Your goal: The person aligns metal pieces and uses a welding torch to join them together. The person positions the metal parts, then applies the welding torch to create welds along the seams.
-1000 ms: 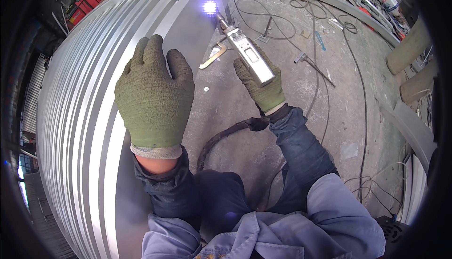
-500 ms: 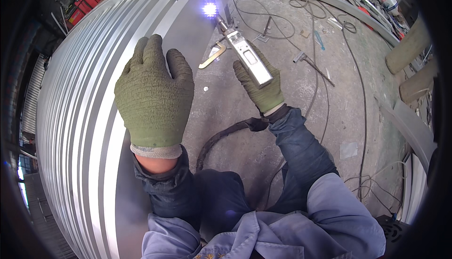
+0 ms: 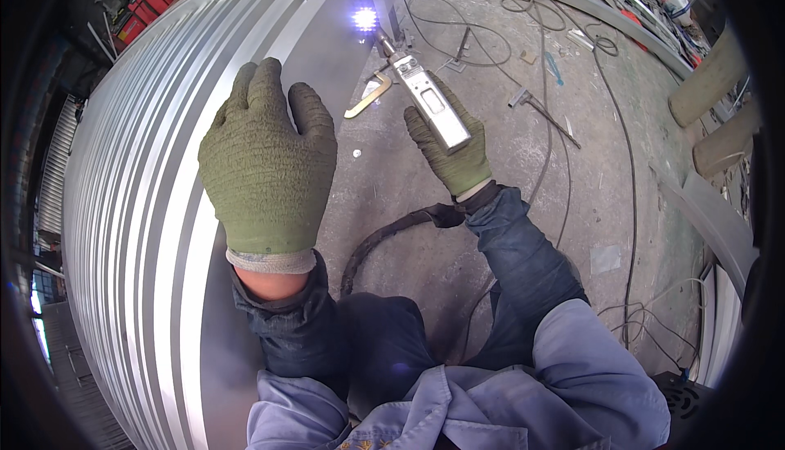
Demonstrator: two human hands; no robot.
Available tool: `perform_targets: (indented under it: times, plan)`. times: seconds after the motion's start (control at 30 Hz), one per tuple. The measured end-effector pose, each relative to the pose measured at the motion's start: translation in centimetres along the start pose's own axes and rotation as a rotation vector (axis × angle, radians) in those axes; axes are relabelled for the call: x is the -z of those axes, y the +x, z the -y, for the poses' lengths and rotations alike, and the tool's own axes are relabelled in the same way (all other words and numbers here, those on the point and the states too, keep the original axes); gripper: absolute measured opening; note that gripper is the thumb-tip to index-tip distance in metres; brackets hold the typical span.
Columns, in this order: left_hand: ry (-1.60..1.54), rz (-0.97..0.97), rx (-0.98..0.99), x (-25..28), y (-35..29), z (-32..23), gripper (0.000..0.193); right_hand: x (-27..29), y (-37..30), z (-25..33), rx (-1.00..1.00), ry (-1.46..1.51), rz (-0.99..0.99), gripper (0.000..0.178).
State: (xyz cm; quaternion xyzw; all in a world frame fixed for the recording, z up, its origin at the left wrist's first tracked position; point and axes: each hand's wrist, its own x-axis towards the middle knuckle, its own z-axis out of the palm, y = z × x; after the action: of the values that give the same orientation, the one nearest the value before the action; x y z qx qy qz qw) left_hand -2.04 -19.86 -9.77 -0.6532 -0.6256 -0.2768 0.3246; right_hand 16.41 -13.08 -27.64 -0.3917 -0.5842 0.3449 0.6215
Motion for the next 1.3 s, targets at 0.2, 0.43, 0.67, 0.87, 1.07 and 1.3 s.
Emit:
perform_targets:
  times: [0.2, 0.43, 0.67, 0.87, 1.07, 1.3]
  plan:
    - [-0.018, 0.016, 0.010, 0.2, 0.1, -0.2, 0.035, 0.0, -0.2, -0.6, 0.025, -0.004, -0.010, 0.067]
    - [-0.028, 0.015, 0.001, 0.3, 0.1, -0.1, 0.034, -0.2, -0.4, -0.3, 0.003, 0.017, -0.008, 0.066]
    - [-0.094, 0.087, 0.095, 0.5, 0.2, -0.4, 0.038, -0.3, -0.6, -0.5, 0.003, 0.042, -0.013, 0.066]
    - [-0.040, -0.022, -0.003, 0.2, 0.1, 0.0, 0.029, -0.3, -0.9, -0.6, -0.029, 0.084, 0.000, 0.066]
    - [-0.041, -0.036, -0.023, 0.2, 0.1, 0.0, 0.029, -0.1, -1.0, -0.7, -0.025, 0.038, 0.002, 0.066]
    - [-0.089, 0.080, 0.080, 0.7, 0.2, -0.2, 0.037, -0.1, -1.3, -0.7, -0.053, 0.054, 0.005, 0.067]
